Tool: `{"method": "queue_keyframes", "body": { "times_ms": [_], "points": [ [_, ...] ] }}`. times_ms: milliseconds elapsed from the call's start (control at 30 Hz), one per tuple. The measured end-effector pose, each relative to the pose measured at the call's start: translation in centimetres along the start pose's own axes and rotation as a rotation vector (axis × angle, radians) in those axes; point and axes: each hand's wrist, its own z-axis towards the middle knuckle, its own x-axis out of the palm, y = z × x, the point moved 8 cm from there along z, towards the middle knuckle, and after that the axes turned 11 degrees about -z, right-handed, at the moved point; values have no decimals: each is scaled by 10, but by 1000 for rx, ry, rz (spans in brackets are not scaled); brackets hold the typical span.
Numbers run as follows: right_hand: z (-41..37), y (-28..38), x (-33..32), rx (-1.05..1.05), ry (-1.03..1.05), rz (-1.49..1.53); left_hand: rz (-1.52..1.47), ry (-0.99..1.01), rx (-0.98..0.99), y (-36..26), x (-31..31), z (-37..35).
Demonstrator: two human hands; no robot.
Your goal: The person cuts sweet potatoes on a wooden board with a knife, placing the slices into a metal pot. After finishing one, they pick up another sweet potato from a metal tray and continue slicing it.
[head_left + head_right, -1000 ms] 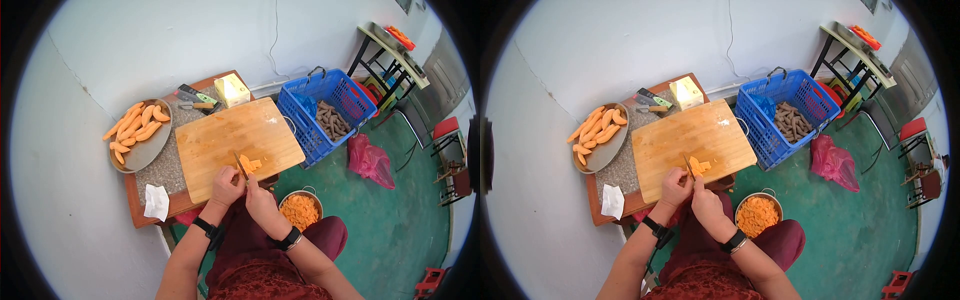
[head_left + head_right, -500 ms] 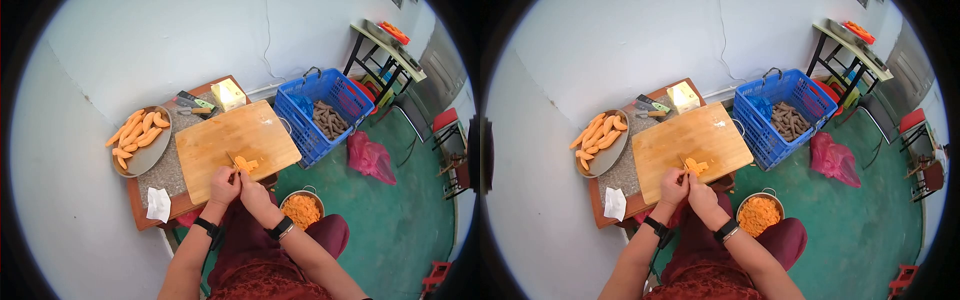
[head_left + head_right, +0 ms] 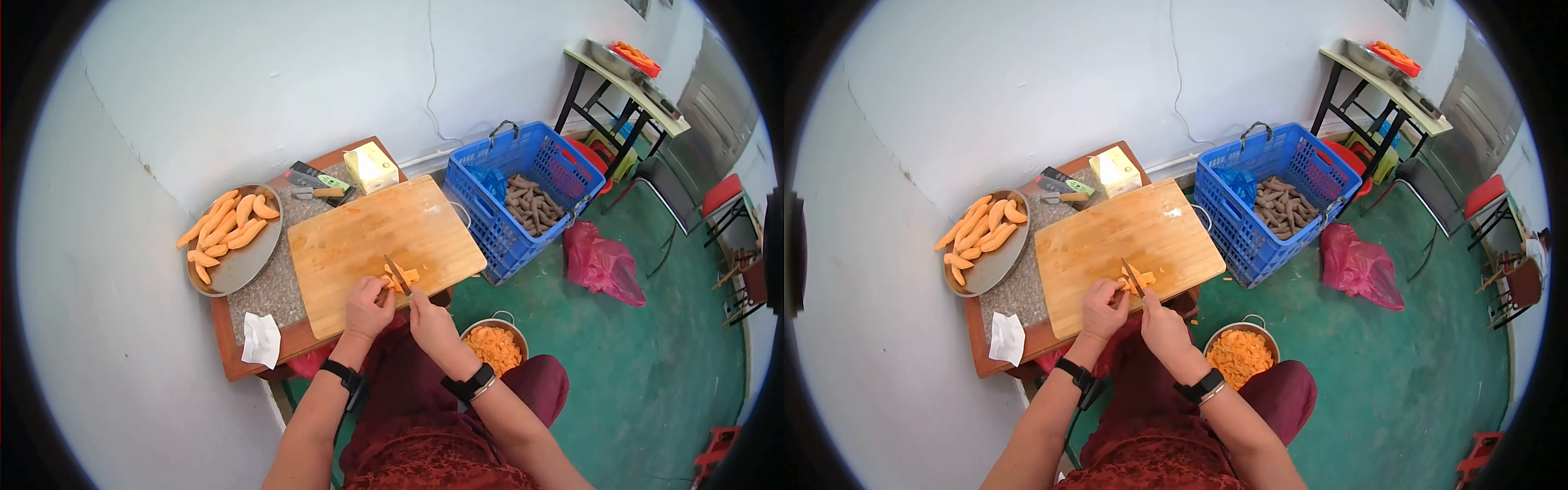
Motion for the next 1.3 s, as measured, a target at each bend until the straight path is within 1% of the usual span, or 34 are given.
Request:
{"method": "queue_keyframes", "body": {
  "times_ms": [33, 133, 233, 433, 533, 567, 633, 733, 833, 967, 1033, 1233, 1300],
  "points": [
    [0, 0, -3, 16, 11, 8, 8, -1, 31, -3, 0, 1],
    [0, 2, -7, 23, 12, 17, -30, 38, -104, -4, 0, 3],
    [-4, 9, -6, 11, 37, -1, -7, 32, -79, 1, -1, 1],
    [-12, 14, 3, -17, 41, -96, -35, 42, -122, 6, 0, 0],
    [-17, 20, 3, -42, 37, -207, -25, 7, -71, 5, 0, -1],
    [-18, 22, 2, -56, 30, -253, -32, 10, -82, 6, 0, -1],
    [-20, 23, 2, -51, 36, -250, -48, 19, -106, 9, 1, -2],
    [-18, 25, 4, -52, 38, -261, -20, -6, 15, 8, 0, -4],
    [-15, 22, 13, -61, 42, -295, -16, -24, 79, 5, -1, -3],
    [-9, 21, 19, -35, 107, -312, -68, 6, -37, 14, 0, -3],
    [-7, 24, 19, -36, 106, -302, -86, 21, -76, 15, 1, -2],
    [-5, 22, 26, -32, 98, -319, -62, 29, 21, 14, 3, -2],
    [-5, 22, 26, -24, 120, -328, -51, 40, 10, 15, 4, -3]
  ]
}}
